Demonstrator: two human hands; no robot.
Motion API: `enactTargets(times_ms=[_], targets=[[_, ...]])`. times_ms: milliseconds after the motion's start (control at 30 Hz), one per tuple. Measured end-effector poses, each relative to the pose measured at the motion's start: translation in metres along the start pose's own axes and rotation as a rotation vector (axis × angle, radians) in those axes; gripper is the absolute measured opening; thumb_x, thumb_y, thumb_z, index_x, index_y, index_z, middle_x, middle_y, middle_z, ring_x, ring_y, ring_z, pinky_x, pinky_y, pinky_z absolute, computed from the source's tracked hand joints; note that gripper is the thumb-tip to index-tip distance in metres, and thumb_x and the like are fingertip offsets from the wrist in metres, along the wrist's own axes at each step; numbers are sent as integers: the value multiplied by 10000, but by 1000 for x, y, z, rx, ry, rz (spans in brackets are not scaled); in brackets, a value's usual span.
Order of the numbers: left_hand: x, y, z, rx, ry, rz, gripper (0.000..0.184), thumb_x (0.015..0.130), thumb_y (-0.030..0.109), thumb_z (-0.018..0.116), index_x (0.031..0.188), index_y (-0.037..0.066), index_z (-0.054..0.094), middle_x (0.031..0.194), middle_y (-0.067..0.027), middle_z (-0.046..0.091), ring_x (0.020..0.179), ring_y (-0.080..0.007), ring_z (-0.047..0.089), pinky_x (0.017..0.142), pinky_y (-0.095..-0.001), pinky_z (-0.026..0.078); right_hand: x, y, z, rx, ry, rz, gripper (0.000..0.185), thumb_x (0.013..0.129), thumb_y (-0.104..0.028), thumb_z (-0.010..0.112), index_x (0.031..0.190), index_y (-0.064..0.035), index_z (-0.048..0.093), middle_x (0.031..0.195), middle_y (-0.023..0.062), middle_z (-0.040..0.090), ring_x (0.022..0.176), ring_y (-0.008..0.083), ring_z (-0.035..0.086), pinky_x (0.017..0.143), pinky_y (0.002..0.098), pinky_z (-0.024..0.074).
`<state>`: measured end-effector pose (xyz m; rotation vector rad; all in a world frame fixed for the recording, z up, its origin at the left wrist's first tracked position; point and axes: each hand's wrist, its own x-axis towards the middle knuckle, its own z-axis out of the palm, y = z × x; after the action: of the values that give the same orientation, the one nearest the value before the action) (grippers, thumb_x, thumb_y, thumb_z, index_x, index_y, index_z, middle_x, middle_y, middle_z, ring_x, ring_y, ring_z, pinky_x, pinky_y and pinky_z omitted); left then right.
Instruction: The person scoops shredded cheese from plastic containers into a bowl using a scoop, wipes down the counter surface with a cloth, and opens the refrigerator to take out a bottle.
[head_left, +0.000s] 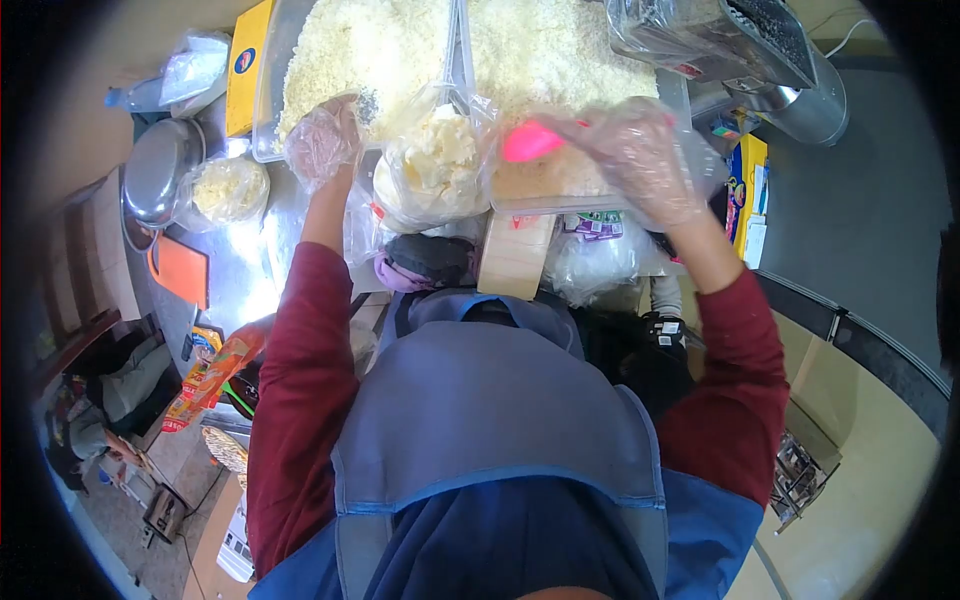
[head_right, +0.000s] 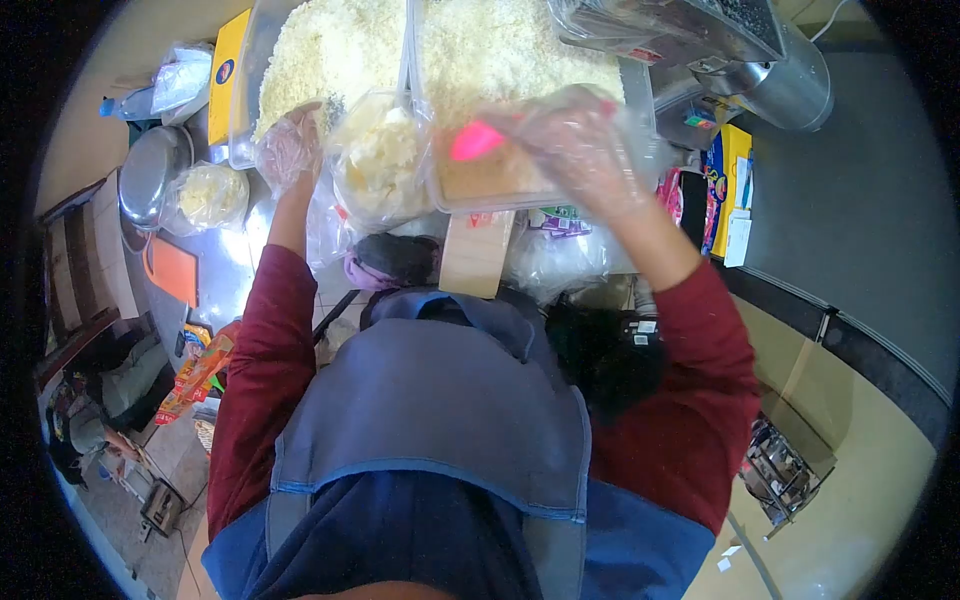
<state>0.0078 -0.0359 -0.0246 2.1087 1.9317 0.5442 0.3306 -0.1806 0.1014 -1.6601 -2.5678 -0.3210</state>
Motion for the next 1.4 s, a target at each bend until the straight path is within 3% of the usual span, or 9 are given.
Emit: enactTargets(times_ms=[333,400,533,700,833,900,1033,1200,1400], targets=[[14,4,-16,52,-151,71,445,853,401,569,1200,125,611,1158,-157,634,1100,-310,586,960,-389,432,-23,23,9,56,-335,79,377,796,-96,573,1156,-196,620,686,43,595,706,187,583,782,347,464],[31,32,-21,-79,-143,199,505,859,424,559,1246,100,573,1211,-166,606,1136,-319,567,997,-385,403,-9,3,8,202,131,32,204,806,-114,575,991,-151,653,687,42,602,712,194,591,749,340,448],[66,112,-15,-471,-370,166,594,918,512,476,1317,73,510,1354,-164,503,1212,-307,507,1034,-369,372,-11,-20,41,378,65,-114,110,828,-143,574,911,-125,645,695,45,621,713,208,606,750,357,451],[97,153,13,-247,-377,186,659,890,325,489,1411,-26,291,1296,-299,483,1222,-397,470,1041,-430,351,-12,14,-5,-81,-520,52,333,828,-33,520,1094,-189,646,817,42,605,779,185,600,713,352,460],[105,131,72,-380,-230,300,624,894,316,463,1400,-18,315,1282,-306,490,1220,-410,461,1043,-434,345,-19,-10,43,-768,-32,-42,394,830,-46,528,1176,-206,628,808,39,601,772,181,605,755,343,461],[110,124,75,-275,-254,351,597,909,310,442,1398,-11,324,1271,-305,499,1214,-421,459,1041,-447,341,-24,-14,80,636,255,-26,463,845,-56,516,1260,-247,588,804,34,593,796,194,605,802,356,461],[112,126,64,-181,-392,376,597,945,377,382,1411,8,326,1377,-291,407,1314,-407,352,1101,-447,259,-44,6,43,208,-308,92,407,761,-50,585,1147,-179,592,773,17,570,748,214,582,783,397,440],[122,105,95,1,-555,356,679,969,503,252,1468,44,220,1528,-240,146,1431,-373,54,1167,-421,66,-13,19,12,164,-282,276,410,792,-47,561,1187,-157,589,805,49,607,837,204,603,799,373,463],[112,117,74,-207,-453,267,684,968,511,224,1463,38,243,1520,-253,159,1426,-386,83,1167,-413,78,-51,15,86,446,204,-198,411,835,-106,557,1245,-111,530,1048,80,615,993,256,573,948,443,409]])
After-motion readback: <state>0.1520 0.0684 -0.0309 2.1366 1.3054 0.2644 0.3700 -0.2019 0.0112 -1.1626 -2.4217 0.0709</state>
